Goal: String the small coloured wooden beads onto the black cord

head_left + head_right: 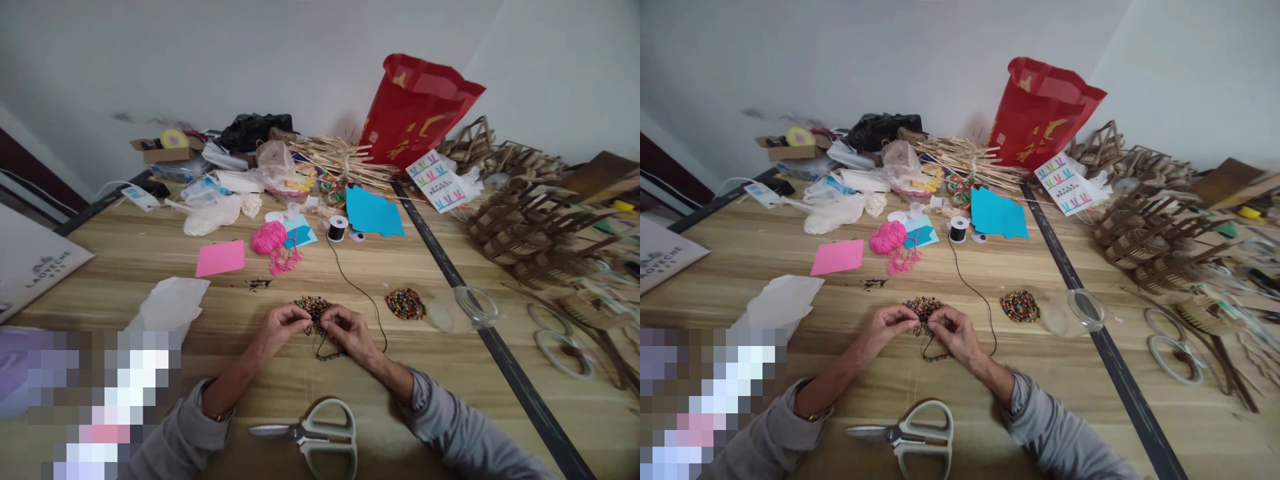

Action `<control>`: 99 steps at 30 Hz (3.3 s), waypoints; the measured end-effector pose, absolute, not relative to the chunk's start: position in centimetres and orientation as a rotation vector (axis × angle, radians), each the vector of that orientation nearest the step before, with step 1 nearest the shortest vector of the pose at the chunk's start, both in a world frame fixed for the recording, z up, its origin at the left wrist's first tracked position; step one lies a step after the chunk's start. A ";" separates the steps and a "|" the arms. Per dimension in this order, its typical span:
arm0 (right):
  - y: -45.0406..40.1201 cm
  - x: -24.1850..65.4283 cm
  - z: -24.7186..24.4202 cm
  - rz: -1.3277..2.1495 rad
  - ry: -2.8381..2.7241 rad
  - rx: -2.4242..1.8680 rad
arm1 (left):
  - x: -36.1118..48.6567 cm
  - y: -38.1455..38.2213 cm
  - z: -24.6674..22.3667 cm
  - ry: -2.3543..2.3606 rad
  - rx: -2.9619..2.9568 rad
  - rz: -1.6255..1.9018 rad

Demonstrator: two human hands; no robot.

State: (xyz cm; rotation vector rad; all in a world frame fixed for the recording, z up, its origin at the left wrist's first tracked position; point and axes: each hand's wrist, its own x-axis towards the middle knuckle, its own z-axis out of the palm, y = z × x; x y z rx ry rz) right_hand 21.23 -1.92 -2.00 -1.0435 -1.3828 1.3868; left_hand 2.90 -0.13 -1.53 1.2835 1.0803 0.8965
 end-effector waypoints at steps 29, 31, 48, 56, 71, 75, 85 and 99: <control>-2.6 21.0 -2.2 0.974 -1.759 -1.039 | 2.6 -0.3 -1.9 0.993 1.202 0.797; -2.6 21.0 -2.2 0.958 -1.768 -1.035 | 2.7 -0.3 -1.9 0.992 1.204 0.788; -2.9 21.4 -2.3 0.914 -1.856 -1.025 | 2.8 -0.3 -2.6 0.968 1.265 0.821; -2.8 21.6 -2.6 0.928 -1.853 -1.011 | 2.8 -0.4 -2.1 1.021 1.248 0.775; -2.8 21.6 -2.2 0.899 -1.893 -1.012 | 3.0 -0.5 -1.7 0.982 1.187 0.764; -2.8 21.5 -2.2 0.891 -1.894 -1.005 | 3.0 -0.5 -1.8 0.977 1.201 0.766; -2.8 21.5 -2.3 0.879 -1.909 -1.016 | 3.0 -0.4 -2.2 0.985 1.212 0.772; -2.8 21.5 -2.5 0.877 -1.913 -1.018 | 2.9 -0.5 -2.1 0.985 1.288 0.752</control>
